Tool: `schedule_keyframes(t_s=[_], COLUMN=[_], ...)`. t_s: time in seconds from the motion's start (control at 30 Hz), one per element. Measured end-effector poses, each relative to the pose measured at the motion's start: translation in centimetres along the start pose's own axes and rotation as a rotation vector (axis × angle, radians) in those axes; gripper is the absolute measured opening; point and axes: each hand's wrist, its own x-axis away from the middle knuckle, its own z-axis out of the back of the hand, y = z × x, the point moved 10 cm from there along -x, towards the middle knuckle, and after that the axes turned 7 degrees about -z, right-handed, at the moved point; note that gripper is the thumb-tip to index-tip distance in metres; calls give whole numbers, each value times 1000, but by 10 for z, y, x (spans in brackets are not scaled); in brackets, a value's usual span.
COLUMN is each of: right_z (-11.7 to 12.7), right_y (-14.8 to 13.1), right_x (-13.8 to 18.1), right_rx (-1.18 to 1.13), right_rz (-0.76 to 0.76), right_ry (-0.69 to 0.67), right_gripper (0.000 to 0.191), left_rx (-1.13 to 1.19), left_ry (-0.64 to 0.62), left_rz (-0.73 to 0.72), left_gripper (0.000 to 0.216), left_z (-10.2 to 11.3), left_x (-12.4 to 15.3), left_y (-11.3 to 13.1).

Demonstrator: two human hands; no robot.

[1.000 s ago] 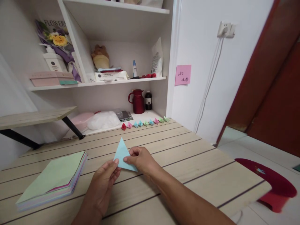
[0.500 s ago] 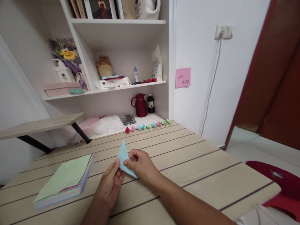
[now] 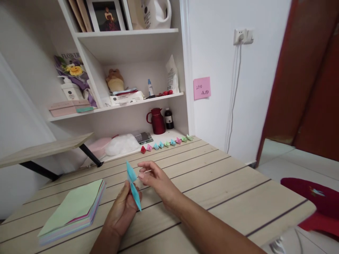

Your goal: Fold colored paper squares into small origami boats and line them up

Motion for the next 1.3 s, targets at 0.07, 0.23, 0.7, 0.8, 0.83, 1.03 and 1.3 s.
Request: schedule_keyframes(t_s=[0.07,0.23,0.7,0.8,0.83,1.03,1.3], right_z=[-4,-7,1,1,1,-2,-1], right_y=[0,1,4,0,0,3,2], right_x=[0,-1,-3,-3,-4,-5,-6], right_rx=[-3,-30,-25,-4,-2,-41,-65], right_rz=[-5,-23,3,22,21,7,4], right_ry=[-52,-116,-43,-35,-35,-62,-68], right_gripper=[46,56,49,48,48,41,30], left_rx=[-19,-19,-87,-170,-189,-215,-189], left_ry=[-20,-38,-212,-266,-283,-293,-263], left_rz=[12,7,-27,-10,-5,18,42], left_gripper=[15,13,11,19,22,24,25], left_z=[-2,-3,-21,-24,-24,-20,-23], left_x=[-2,-5,-1,-1,-2,-4,0], left_y=[-3,-3,-1,-6,-8,-13,-11])
